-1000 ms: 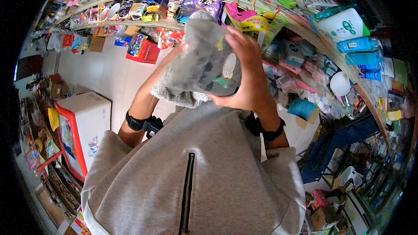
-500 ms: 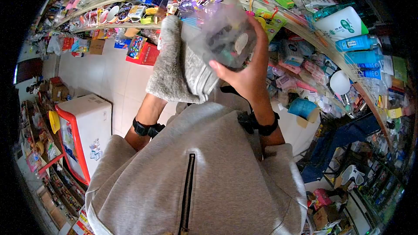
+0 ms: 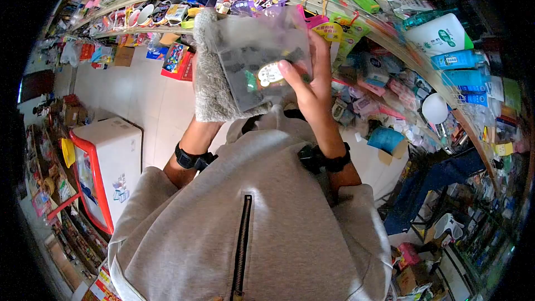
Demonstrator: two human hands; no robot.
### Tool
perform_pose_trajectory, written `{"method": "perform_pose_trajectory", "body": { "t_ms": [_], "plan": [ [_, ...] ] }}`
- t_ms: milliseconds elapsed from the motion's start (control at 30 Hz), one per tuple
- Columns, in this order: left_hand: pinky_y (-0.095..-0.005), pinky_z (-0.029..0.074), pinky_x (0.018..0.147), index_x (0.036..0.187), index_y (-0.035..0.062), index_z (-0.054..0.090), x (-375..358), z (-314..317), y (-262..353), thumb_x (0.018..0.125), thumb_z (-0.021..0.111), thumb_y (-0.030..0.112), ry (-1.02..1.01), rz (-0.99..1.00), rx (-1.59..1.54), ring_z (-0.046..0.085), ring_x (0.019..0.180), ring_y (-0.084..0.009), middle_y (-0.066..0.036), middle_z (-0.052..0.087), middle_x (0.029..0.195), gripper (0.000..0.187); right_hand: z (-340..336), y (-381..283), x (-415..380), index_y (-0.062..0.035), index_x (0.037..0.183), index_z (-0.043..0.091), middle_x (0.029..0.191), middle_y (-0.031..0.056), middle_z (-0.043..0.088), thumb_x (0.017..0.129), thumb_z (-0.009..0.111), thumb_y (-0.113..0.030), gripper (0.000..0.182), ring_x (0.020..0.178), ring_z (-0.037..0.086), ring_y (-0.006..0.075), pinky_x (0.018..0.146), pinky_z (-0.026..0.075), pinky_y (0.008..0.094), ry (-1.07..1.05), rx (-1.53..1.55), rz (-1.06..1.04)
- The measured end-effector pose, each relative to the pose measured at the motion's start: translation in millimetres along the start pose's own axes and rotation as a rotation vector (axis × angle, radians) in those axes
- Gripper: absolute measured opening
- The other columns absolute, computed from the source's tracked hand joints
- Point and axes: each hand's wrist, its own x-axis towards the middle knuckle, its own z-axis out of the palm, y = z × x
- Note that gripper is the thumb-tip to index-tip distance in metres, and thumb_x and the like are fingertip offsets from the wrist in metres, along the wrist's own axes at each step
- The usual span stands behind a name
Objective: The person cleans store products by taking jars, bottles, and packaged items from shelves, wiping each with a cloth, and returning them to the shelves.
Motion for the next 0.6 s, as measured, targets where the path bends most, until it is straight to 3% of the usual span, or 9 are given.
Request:
{"method": "perform_pose_trajectory", "body": {
  "t_ms": [133, 200, 233, 300, 500, 600],
  "plan": [
    [-0.0438, 0.05, 0.099, 0.138, 0.0049, 0.046, 4.4, 3.0, -1.2, 0.102, 0.035, 0.056, 0.042, 0.014, 0.011, 0.06, 0.116, -0.0295, -0.016, 0.058, 0.128, 0.064, 4.5, -6.5, -2.8, -0.0002, 0.14, 0.035, 0.135, 0.017, 0.05, 0.085, 0.073, -0.006, 0.068, 0.122, 0.051, 0.0237, 0.102, 0.04, 0.036, 0.0, 0.07, 0.049],
    [-0.0439, 0.05, 0.098, 0.137, 0.0051, 0.046, 3.2, 6.0, 0.3, 0.102, 0.034, 0.057, 0.064, 0.03, 0.003, 0.06, 0.115, -0.0294, -0.016, 0.058, 0.127, 0.064, 0.9, 0.2, -0.9, -0.0002, 0.138, 0.035, 0.135, 0.0172, 0.049, 0.085, 0.074, -0.006, 0.066, 0.123, 0.05, 0.0242, 0.105, 0.038, 0.0373, 0.1, -0.238, -0.128],
    [-0.0435, 0.051, 0.097, 0.137, 0.0049, 0.046, 0.3, 7.9, 2.4, 0.102, 0.034, 0.056, 0.07, -0.01, -0.059, 0.061, 0.113, -0.0291, -0.016, 0.059, 0.126, 0.064, 0.1, 0.4, 1.5, -0.0002, 0.138, 0.035, 0.135, 0.0172, 0.049, 0.085, 0.074, -0.006, 0.066, 0.123, 0.05, 0.0242, 0.105, 0.038, 0.0373, 0.101, -0.238, -0.127],
    [-0.043, 0.051, 0.096, 0.136, 0.0047, 0.047, 1.3, 9.8, 3.2, 0.102, 0.033, 0.056, 0.072, -0.05, -0.117, 0.062, 0.112, -0.0289, -0.016, 0.06, 0.124, 0.063, -1.4, -1.0, 6.9, 0.0005, 0.138, 0.035, 0.134, 0.0169, 0.049, 0.085, 0.074, -0.006, 0.066, 0.124, 0.05, 0.0245, 0.105, 0.038, 0.0382, -0.015, -0.318, -0.152],
    [-0.0386, 0.055, 0.087, 0.133, 0.003, 0.049, 21.5, -4.8, -8.8, 0.104, 0.03, 0.055, 0.124, 0.048, 0.052, 0.066, 0.099, -0.0275, -0.016, 0.063, 0.115, 0.062, 4.4, -8.5, 6.0, 0.0005, 0.138, 0.039, 0.133, 0.0147, 0.053, 0.087, 0.072, -0.007, 0.062, 0.122, 0.051, 0.0217, 0.104, 0.038, 0.0332, -0.056, -0.246, -0.122],
    [-0.0399, 0.052, 0.095, 0.137, 0.0041, 0.047, 32.2, -21.1, -22.4, 0.104, 0.032, 0.054, 0.138, 0.044, 0.012, 0.064, 0.109, -0.0274, -0.016, 0.061, 0.123, 0.061, 0.5, -7.3, 6.2, -0.0008, 0.137, 0.041, 0.133, 0.0132, 0.053, 0.087, 0.072, -0.007, 0.06, 0.121, 0.052, 0.0201, 0.102, 0.04, 0.0329, -0.09, -0.105, -0.045]
  ]
}}
